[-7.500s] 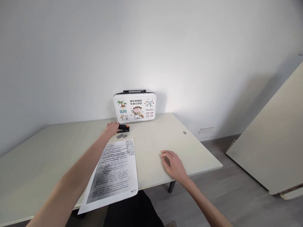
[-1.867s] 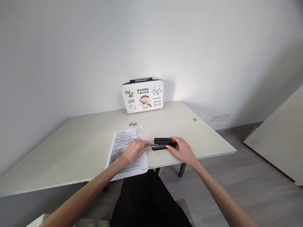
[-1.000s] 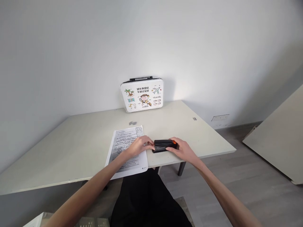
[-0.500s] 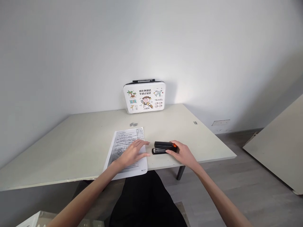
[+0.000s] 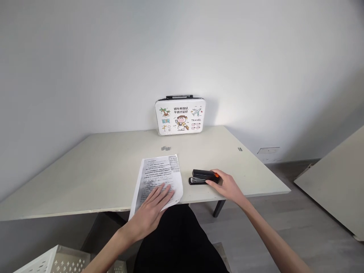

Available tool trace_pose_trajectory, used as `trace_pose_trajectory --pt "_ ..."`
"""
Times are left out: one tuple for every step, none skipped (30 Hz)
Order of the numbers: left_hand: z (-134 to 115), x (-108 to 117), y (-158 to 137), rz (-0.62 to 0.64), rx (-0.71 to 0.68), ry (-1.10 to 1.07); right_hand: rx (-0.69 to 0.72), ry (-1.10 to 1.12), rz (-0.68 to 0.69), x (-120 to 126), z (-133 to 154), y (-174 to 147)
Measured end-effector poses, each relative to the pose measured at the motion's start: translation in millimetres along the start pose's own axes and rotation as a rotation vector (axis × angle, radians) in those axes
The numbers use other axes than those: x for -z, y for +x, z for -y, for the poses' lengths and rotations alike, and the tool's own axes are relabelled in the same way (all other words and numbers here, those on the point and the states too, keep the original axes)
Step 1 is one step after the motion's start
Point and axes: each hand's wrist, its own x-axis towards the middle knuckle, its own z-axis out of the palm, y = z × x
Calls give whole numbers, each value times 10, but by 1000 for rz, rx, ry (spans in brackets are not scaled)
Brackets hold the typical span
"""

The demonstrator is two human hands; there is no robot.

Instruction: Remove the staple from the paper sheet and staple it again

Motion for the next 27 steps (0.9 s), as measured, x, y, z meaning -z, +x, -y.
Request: trace_pose_trajectory --pt "-64 12 1 -1 2 -26 1 -1 0 -4 0 -4" --pt "-130 24 -2 -1 -2 -50 4 -1 -1 -8 0 -7" --pt "-195 33 -7 -2 -9 -70 7 -3 -4 -13 0 -10" --pt "-256 37 -14 1 -19 -84 10 -5 -7 -17 0 -13" --pt "-310 38 -23 9 -31 -93 13 -7 -7 -20 1 -14" --pt "-356 34 -32 23 -43 -98 15 -9 -7 -23 2 -15" --pt "-394 28 -40 41 -55 -101 16 -12 -6 -24 2 -14" --pt "-425 20 -46 59 -66 -104 15 -16 -6 -25 3 -13" --pt "-449 11 -50 74 -76 -106 14 -19 -5 -25 4 -11" --pt "-469 3 -50 82 -84 -110 12 -22 -4 -22 5 -10" --pt "-486 -5 -48 84 -88 -114 9 -26 -5 -17 7 -8" --pt "-501 -12 -43 83 -90 -120 8 -29 -5 -9 10 -7" --pt "-514 -17 -36 82 -91 -126 8 -32 -3 4 14 -6" --pt "-524 -19 -27 83 -90 -130 10 -35 5 22 19 -6" --pt "-530 -18 -15 91 -91 -135 8 -36 18 45 26 -6" --pt "-529 -13 2 105 -96 -142 4 -33 35 73 36 -5" --pt "-519 -4 26 119 -103 -151 -4 -27 57 104 49 -2" --pt "-498 7 59 126 -107 -162 -14 -19 75 137 69 5" --pt "-464 21 107 122 -107 -173 -26 -10 82 169 95 17" --pt "-416 34 170 104 -102 -182 -38 -2 78 197 130 35" --pt "-354 44 253 72 -89 -189 -50 3 64 219 174 63" --pt "-280 48 354 34 -67 -192 -63 2 46 234 227 99" --pt "-197 43 472 -1 -43 -194 -73 -3 34 238 287 144" --pt "-109 28 601 -19 -16 -193 -78 -11 33 233 354 197" --pt "-21 2 735 -9 14 -187 -75 -23 45 217 423 256" --pt "62 -34 868 34 37 -184 -62 -38 67 193 492 320" --pt "134 -78 992 75 57 -177 -42 -53 92 160 559 385"
